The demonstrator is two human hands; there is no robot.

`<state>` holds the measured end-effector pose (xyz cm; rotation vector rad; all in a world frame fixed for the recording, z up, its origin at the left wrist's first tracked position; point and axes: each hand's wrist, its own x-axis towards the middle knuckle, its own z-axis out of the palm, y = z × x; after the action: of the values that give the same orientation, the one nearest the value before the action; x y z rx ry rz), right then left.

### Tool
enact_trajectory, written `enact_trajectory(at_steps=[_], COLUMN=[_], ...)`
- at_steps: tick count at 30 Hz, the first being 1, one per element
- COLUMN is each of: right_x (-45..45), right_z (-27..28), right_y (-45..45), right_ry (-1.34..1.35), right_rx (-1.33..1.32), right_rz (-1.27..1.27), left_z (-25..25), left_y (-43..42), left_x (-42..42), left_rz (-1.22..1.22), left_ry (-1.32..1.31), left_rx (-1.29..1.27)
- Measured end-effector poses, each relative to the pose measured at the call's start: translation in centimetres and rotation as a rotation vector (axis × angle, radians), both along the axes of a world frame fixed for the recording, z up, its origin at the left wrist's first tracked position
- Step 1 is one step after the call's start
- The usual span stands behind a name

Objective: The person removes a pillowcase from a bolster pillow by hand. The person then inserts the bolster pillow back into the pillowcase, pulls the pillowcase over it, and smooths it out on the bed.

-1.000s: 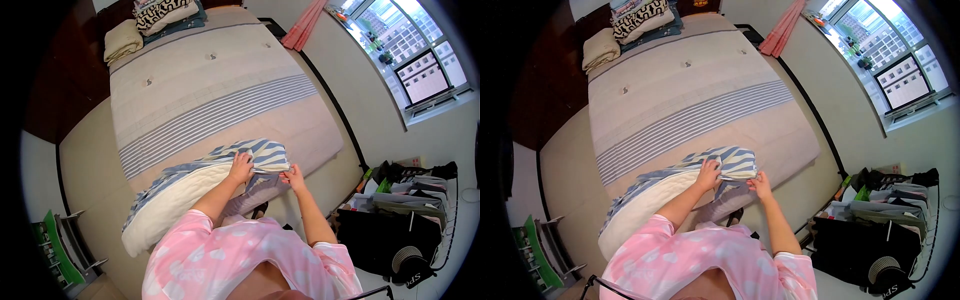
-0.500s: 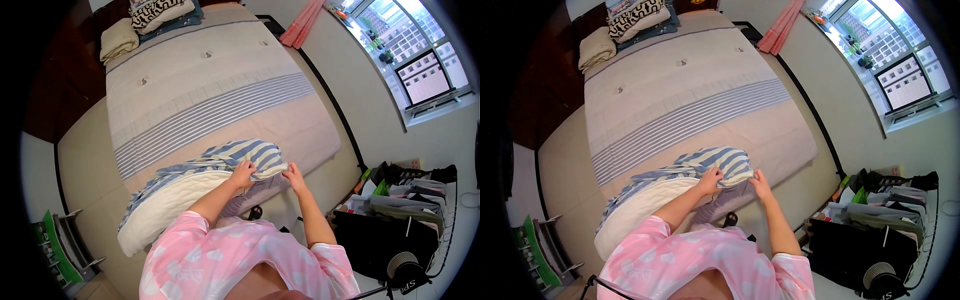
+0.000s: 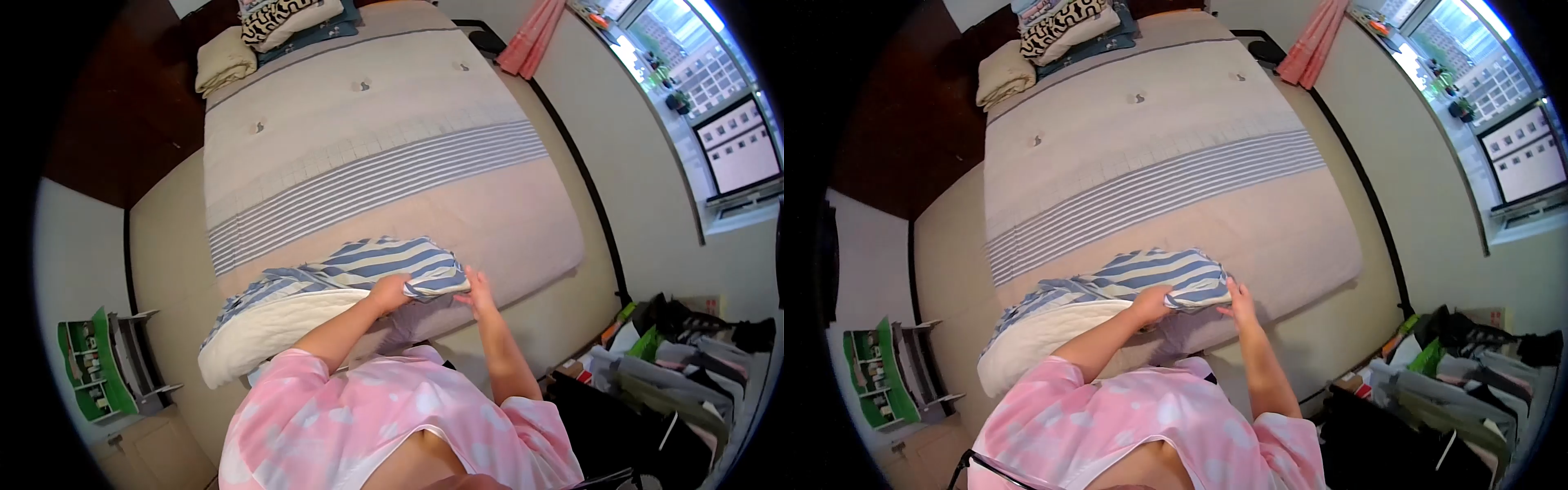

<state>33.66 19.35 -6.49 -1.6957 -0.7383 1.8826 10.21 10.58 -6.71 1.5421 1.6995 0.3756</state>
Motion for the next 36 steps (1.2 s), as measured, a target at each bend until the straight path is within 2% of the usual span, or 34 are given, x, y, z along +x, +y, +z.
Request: enact_trajectory(at_steps=[1,3,6,9,12,13,14,16,18,22,23,24,25,27,29,31,33,35,36], right_x=[0.6,1.0,0.0,-2.1,-4.2,-4.7,-5.7,-9.6,-12.7,-16.4,-15.9,-15.2,-14.3,-10.4,-5.1,0.7,6.0,9.4,10.4], right_z=[-2.1,-6.3,-10.1,-5.7,-7.7,-13.2,-13.3,-11.8,-7.9,-6.9,-6.5,-6.7,-9.5,-13.8,-15.4,-21.0,-25.5,-27.3,-27.9], right_y=[0.6,1.9,4.2,6.7,7.9,7.8,8.2,9.9,12.7,16.3,17.1,17.8,18.4,18.5,17.4,15.3,11.9,8.3,6.8], right_ry=[-0.013,-0.04,-0.089,0.235,0.304,0.432,0.407,0.358,0.52,0.603,0.599,0.593,0.653,0.561,0.37,0.163,-0.113,-0.38,-0.507], right_rx=[-0.027,-0.066,-0.199,-0.627,-0.639,-0.434,-0.363,-0.221,-0.148,-0.002,0.007,0.013,0.078,0.039,-0.007,0.015,0.122,0.271,0.349], right_rz=[0.088,0.261,0.28,0.294,0.373,0.344,0.27,0.129,0.156,0.268,0.308,0.347,0.383,0.39,0.395,0.48,0.581,0.661,0.707], left_z=[1.5,2.3,-0.1,-0.6,-1.1,-0.7,-0.6,0.4,1.1,6.7,5.2,3.4,1.3,-2.5,-6.3,-12.2,-16.4,-18.5,-18.7], left_y=[0.4,1.1,2.1,3.5,4.6,5.7,6.6,8.7,10.6,12.2,11.9,11.3,10.7,9.5,8.5,6.8,4.8,2.9,2.4], left_x=[0.1,-0.4,-1.1,0.4,0.6,0.0,-0.8,-2.3,-4.3,-3.5,-3.4,-2.4,-1.1,2.7,6.7,10.2,13.4,15.0,15.3], left_rz=[0.159,0.224,0.224,0.18,0.296,0.363,0.392,0.484,0.573,0.659,0.583,0.548,0.499,0.431,0.299,0.105,-0.035,-0.188,-0.17], left_ry=[-0.017,-0.005,0.053,0.101,0.106,0.104,0.121,0.15,0.174,0.228,0.314,0.275,0.269,0.212,0.145,0.088,0.086,0.042,-0.025], left_rx=[-0.059,-0.003,0.02,0.005,0.139,0.089,0.115,0.246,0.319,0.382,0.389,0.373,0.353,0.257,0.148,0.057,-0.087,-0.229,-0.224])
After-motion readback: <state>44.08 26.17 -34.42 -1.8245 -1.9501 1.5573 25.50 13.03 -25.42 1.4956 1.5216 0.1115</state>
